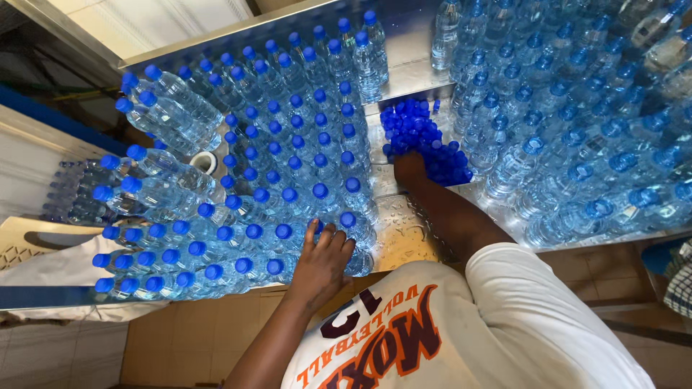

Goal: The person fills empty plastic bottles with water at a filling station and then caps them by hand from a bin of blue lids.

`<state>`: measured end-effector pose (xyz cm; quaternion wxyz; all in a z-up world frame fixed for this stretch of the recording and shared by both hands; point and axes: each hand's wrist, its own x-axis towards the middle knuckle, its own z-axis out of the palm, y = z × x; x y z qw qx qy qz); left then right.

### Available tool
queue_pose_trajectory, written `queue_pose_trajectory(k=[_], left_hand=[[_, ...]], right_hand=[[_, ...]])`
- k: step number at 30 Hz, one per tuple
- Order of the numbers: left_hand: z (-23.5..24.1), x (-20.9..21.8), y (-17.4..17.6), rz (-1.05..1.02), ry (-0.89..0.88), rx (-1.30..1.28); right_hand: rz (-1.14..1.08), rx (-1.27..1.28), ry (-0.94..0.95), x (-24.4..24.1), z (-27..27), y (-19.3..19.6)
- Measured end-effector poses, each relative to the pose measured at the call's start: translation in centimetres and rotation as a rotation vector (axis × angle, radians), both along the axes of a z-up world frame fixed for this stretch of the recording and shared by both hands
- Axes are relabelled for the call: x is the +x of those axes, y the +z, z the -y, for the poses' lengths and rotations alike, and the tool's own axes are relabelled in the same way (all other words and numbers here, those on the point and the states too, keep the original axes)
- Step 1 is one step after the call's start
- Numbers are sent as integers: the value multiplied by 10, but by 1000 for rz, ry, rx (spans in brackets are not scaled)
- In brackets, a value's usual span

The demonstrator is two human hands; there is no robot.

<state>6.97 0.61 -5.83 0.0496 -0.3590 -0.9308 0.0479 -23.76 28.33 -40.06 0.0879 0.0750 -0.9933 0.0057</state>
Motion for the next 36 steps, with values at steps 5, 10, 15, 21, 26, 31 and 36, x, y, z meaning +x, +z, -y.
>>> queue_pose_trajectory(k=[5,10,15,21,26,31,36], left_hand=[[3,0,29,189,7,203],[11,-22,56,90,-10,332],[-2,-35,79,51,-24,451],[-13,-44,81,53,-148,601],[-17,-62,72,104,-166,720],[-25,-85,73,267,-94,951],[-49,-117,76,619,229,1476]], right_hand=[[173,-485,-117,59,-4,115],[-67,-837,-46,166,-82,276],[-30,-177,-295,178,-188,347],[55,-228,-327,145,-227,282],[102,-276,-380,163,-219,304],[50,-355,-366,187,-177,321],[-379,-950,-42,254,-117,445]])
